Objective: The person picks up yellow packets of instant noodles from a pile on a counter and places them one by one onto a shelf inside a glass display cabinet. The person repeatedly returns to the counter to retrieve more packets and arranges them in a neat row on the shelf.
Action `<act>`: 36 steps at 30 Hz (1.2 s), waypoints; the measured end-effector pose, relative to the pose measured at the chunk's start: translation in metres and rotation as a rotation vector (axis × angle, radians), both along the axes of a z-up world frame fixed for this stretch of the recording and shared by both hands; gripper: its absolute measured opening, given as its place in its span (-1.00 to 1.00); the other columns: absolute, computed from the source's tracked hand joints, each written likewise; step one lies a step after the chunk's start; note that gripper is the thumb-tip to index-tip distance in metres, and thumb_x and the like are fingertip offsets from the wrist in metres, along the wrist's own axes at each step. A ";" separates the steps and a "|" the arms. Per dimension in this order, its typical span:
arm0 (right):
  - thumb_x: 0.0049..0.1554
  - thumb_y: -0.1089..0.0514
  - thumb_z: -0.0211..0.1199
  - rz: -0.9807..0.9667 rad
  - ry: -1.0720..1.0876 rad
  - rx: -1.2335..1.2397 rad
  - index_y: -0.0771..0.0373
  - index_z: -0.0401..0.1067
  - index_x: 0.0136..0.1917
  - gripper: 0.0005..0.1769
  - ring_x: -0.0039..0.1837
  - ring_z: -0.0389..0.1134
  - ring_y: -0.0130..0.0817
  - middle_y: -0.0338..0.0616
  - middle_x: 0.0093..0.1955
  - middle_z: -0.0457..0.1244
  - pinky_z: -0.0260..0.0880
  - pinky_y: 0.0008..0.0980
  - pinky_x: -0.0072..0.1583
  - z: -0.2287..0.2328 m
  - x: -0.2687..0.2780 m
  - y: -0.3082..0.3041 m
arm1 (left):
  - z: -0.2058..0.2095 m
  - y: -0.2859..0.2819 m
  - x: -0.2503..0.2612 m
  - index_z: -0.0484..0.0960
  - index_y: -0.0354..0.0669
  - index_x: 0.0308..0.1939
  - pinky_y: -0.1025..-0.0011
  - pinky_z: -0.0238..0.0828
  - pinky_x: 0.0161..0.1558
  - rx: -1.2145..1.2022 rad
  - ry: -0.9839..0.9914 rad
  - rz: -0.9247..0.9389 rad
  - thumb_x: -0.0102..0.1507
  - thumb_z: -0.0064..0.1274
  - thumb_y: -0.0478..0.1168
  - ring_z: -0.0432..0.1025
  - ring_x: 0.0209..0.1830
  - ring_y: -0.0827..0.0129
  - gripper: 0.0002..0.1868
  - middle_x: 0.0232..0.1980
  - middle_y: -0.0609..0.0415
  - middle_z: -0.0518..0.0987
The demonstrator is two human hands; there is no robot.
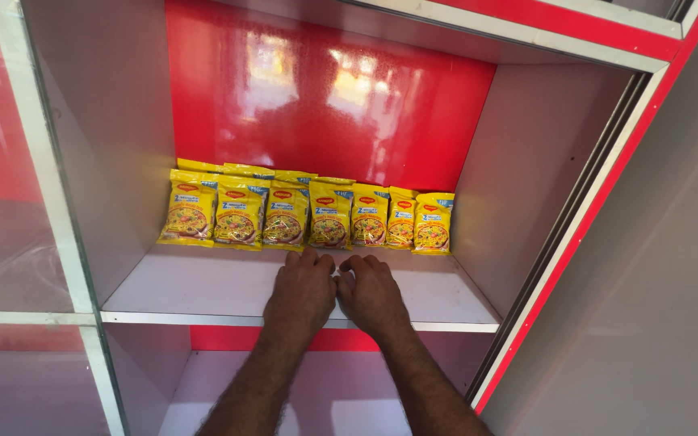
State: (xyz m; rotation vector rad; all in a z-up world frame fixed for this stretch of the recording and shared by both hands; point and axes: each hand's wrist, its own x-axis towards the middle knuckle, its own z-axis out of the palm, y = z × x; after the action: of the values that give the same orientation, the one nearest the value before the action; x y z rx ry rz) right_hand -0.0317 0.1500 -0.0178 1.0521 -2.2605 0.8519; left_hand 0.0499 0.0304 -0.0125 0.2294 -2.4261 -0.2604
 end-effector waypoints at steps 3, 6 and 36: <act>0.12 0.10 0.24 0.019 0.011 -0.007 0.25 0.51 0.06 -0.72 0.16 0.33 0.12 0.11 0.04 0.35 0.37 0.00 0.20 -0.001 -0.002 0.000 | 0.001 0.001 0.001 0.61 -0.14 -0.06 0.07 0.45 0.04 -0.010 0.024 0.000 0.23 0.04 -0.23 0.38 0.13 0.01 -0.79 0.05 -0.08 0.52; 0.07 0.11 0.27 0.042 0.028 -0.036 0.27 0.51 0.06 -0.70 0.15 0.33 0.14 0.12 0.03 0.35 0.36 0.02 0.20 -0.001 -0.002 0.001 | 0.002 0.003 0.000 0.61 -0.14 -0.08 0.05 0.43 0.03 0.003 -0.004 0.000 0.21 0.07 -0.22 0.38 0.12 0.04 -0.78 0.02 -0.05 0.53; -0.03 0.07 0.45 -0.389 -0.108 -0.103 0.39 0.00 0.50 -0.01 0.40 0.14 0.37 0.47 0.51 -0.07 0.27 0.08 0.33 0.010 -0.102 0.056 | 0.002 0.071 -0.154 0.49 -0.32 0.11 0.17 0.49 0.08 0.057 0.133 -0.234 0.09 0.26 -0.29 0.49 0.09 -0.03 -0.48 0.08 -0.25 0.55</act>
State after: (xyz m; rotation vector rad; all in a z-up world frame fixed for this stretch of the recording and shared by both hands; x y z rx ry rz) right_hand -0.1340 0.2060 -0.0081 0.5040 -2.3704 0.8602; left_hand -0.1038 0.1015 -0.0103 -0.0467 -2.3141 -0.4351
